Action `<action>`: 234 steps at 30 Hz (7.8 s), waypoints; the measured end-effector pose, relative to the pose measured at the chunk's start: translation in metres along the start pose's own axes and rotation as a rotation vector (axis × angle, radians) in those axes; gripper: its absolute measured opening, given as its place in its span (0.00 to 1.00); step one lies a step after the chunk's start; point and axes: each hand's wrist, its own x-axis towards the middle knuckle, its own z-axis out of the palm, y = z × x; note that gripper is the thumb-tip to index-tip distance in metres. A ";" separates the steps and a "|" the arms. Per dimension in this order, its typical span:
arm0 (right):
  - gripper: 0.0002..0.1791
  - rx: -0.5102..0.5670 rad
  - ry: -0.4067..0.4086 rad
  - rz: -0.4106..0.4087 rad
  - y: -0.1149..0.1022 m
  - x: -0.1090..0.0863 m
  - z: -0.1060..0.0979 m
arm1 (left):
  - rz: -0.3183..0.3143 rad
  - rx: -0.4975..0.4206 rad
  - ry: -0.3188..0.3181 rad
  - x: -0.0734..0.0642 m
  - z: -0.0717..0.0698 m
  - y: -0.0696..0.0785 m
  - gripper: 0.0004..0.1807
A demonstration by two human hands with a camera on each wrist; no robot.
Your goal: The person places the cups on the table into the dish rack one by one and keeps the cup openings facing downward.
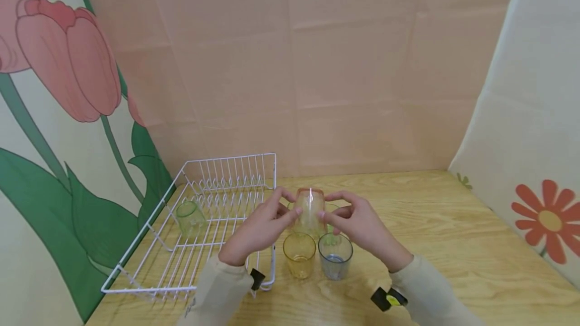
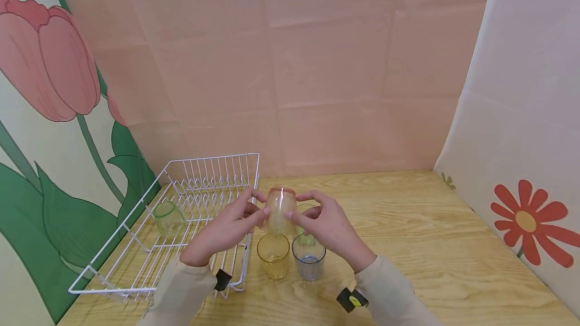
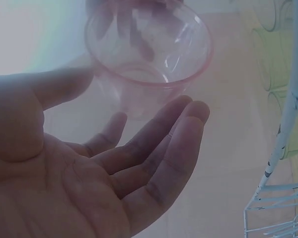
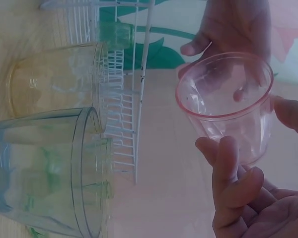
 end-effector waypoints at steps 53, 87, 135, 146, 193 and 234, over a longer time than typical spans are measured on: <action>0.35 -0.189 -0.071 -0.223 0.006 -0.003 -0.002 | 0.011 0.055 -0.037 0.004 0.007 0.007 0.30; 0.34 -0.282 -0.095 -0.283 0.011 -0.001 0.000 | 0.027 0.065 -0.057 0.005 0.009 0.007 0.27; 0.28 -0.271 -0.070 -0.240 0.032 -0.004 -0.024 | -0.242 0.285 0.127 -0.009 -0.107 -0.062 0.31; 0.26 -0.280 -0.076 -0.237 0.040 -0.004 -0.022 | -0.306 0.312 0.110 -0.002 -0.121 -0.107 0.20; 0.21 -0.246 -0.160 -0.227 0.042 -0.009 -0.021 | -0.559 0.226 0.098 -0.004 -0.115 -0.135 0.24; 0.18 -0.353 -0.032 -0.110 0.048 -0.005 -0.022 | -0.450 0.240 0.070 -0.011 -0.124 -0.104 0.38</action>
